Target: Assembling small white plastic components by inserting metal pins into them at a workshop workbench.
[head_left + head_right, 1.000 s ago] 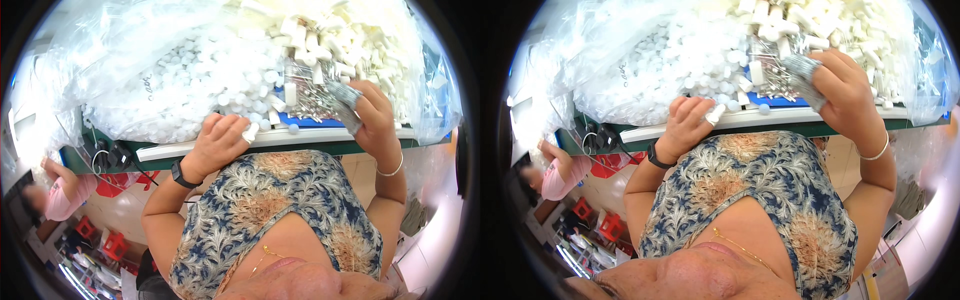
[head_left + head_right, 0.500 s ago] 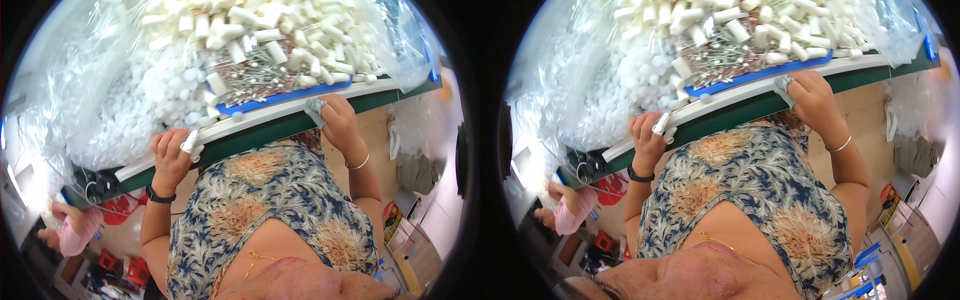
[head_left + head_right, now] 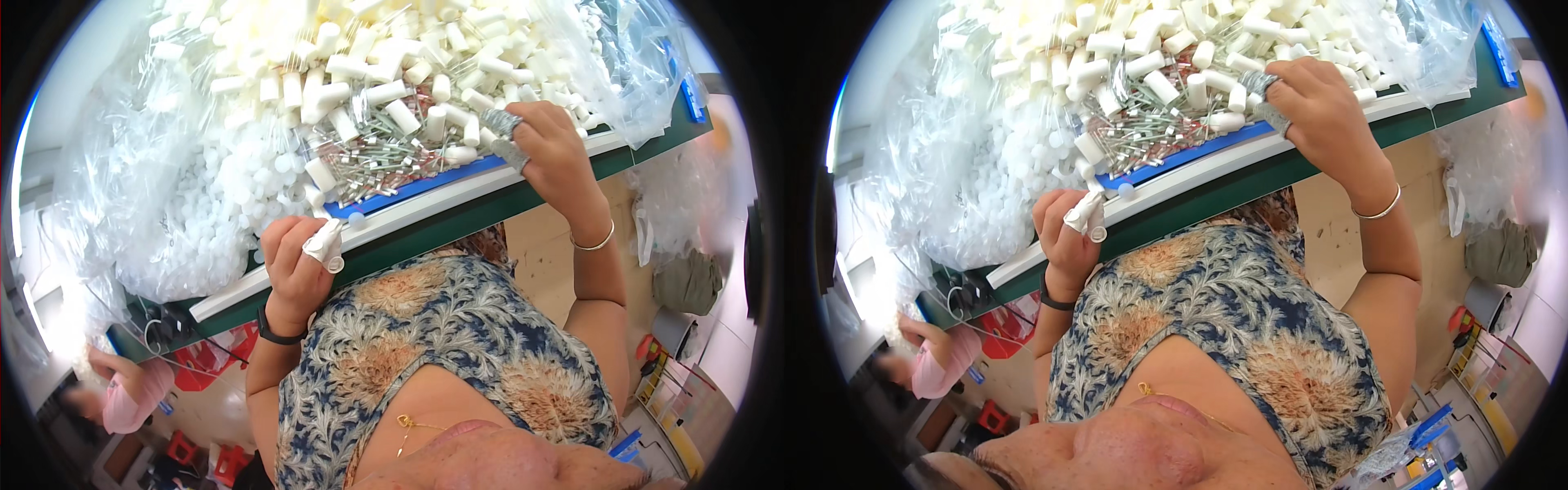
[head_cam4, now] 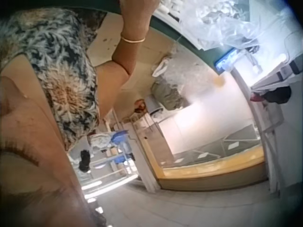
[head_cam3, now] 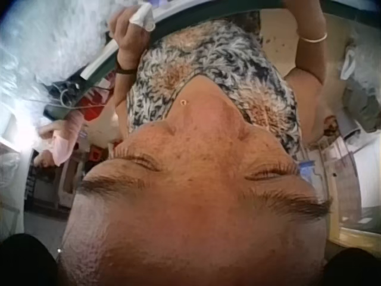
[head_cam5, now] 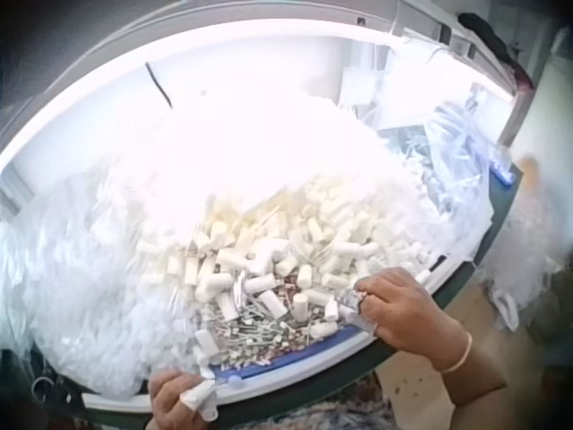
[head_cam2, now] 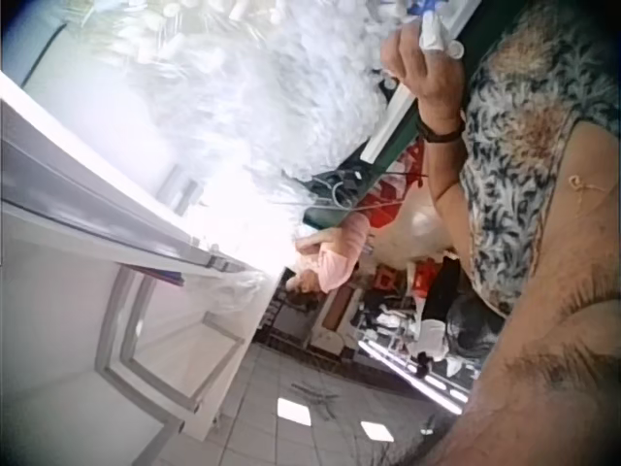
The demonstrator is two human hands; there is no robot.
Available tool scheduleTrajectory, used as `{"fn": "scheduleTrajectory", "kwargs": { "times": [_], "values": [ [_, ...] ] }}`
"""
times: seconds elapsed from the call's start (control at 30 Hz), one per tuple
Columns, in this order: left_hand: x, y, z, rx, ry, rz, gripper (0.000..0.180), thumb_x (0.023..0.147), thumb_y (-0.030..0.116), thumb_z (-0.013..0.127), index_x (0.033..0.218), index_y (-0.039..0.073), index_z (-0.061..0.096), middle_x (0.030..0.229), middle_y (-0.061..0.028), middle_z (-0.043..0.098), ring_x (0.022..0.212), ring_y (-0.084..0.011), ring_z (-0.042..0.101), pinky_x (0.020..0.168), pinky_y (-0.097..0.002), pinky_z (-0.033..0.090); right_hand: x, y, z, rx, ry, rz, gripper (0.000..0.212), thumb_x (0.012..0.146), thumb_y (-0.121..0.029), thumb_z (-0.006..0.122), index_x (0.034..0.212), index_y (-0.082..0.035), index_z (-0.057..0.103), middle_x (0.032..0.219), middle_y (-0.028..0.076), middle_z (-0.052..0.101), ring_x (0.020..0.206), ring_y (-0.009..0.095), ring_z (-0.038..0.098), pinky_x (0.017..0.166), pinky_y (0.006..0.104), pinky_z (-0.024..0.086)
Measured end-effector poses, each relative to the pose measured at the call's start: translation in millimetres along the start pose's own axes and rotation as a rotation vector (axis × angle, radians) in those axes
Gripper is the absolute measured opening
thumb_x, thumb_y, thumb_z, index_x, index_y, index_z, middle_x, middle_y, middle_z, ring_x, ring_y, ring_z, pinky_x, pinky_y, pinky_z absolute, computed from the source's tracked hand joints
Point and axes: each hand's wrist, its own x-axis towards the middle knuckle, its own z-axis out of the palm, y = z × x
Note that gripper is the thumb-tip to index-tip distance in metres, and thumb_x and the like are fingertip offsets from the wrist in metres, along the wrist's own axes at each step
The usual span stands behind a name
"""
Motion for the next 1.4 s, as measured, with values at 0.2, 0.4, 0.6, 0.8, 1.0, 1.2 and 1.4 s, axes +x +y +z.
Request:
{"fn": "scheduleTrajectory", "kwargs": {
  "times": [0.2, 0.4, 0.6, 0.8, 1.0, 1.2, 1.4],
  "values": [
    [22, 4, 1, -0.032, 0.028, -0.021, 0.029, 0.074, 0.000, 0.074, 0.102, 0.004, 0.071, 0.102, -0.0090, 0.067, 0.097, -0.0309, 0.060, 0.086, -0.0406, 0.049, 11, -3, 12, 0.012, -0.121, -0.178, 0.019, 0.069, 0.001, 0.068, 0.083, -0.007, 0.057, 0.118, 0.008, 0.059, 0.107, 0.030, 0.057, 0.091, 0.0420, 0.045],
    [31, 6, 1, -0.057, 0.032, -0.024, 0.031, 0.071, -0.003, 0.075, 0.101, 0.003, 0.072, 0.102, -0.0070, 0.067, 0.096, -0.0286, 0.059, 0.083, -0.0386, 0.048, 29, 18, 19, 0.056, -0.071, -0.217, 0.021, 0.067, -0.002, 0.072, 0.084, -0.006, 0.060, 0.116, 0.007, 0.060, 0.106, 0.030, 0.057, 0.092, 0.0418, 0.044],
    [34, 8, 4, -0.077, 0.033, -0.031, 0.031, 0.070, -0.001, 0.076, 0.101, 0.003, 0.071, 0.102, -0.0079, 0.067, 0.097, -0.0299, 0.059, 0.083, -0.0393, 0.049, 63, 40, 28, 0.359, 0.192, 0.033, 0.022, 0.084, -0.014, 0.076, 0.089, 0.000, 0.060, 0.088, 0.014, 0.060, 0.083, 0.034, 0.057, 0.072, 0.0411, 0.046],
    [34, 9, 3, -0.092, 0.005, -0.042, 0.031, 0.072, 0.000, 0.076, 0.102, 0.003, 0.071, 0.103, -0.0087, 0.067, 0.097, -0.0309, 0.060, 0.083, -0.0403, 0.049, 68, 42, -7, 0.077, 0.471, 0.061, 0.025, 0.082, -0.006, 0.074, 0.103, -0.001, 0.061, 0.096, 0.012, 0.063, 0.089, 0.029, 0.058, 0.080, 0.0368, 0.048],
    [36, 6, -1, -0.019, 0.031, -0.073, 0.030, 0.074, 0.001, 0.075, 0.104, 0.002, 0.071, 0.104, -0.0093, 0.067, 0.097, -0.0312, 0.060, 0.083, -0.0401, 0.048, 3, 22, -29, 0.080, 0.185, 0.238, 0.017, 0.072, 0.007, 0.061, 0.087, 0.001, 0.059, 0.081, 0.016, 0.058, 0.080, 0.037, 0.054, 0.072, 0.0418, 0.045],
    [39, 6, -3, -0.058, 0.001, -0.068, 0.028, 0.079, 0.000, 0.071, 0.108, 0.003, 0.069, 0.104, -0.0117, 0.067, 0.097, -0.0340, 0.060, 0.086, -0.0420, 0.047, -18, 1, -22, 0.053, 0.084, 0.237, 0.022, 0.069, 0.008, 0.061, 0.090, 0.001, 0.060, 0.086, 0.015, 0.060, 0.082, 0.036, 0.055, 0.075, 0.0430, 0.044],
    [40, 7, -2, -0.078, 0.001, -0.075, 0.027, 0.079, 0.000, 0.071, 0.106, 0.002, 0.070, 0.104, -0.0117, 0.067, 0.098, -0.0339, 0.059, 0.087, -0.0419, 0.047, -15, 16, -13, -0.165, 0.205, 0.302, 0.026, 0.068, 0.003, 0.062, 0.093, 0.000, 0.058, 0.090, 0.015, 0.062, 0.088, 0.035, 0.056, 0.079, 0.0444, 0.044]
  ]
}}
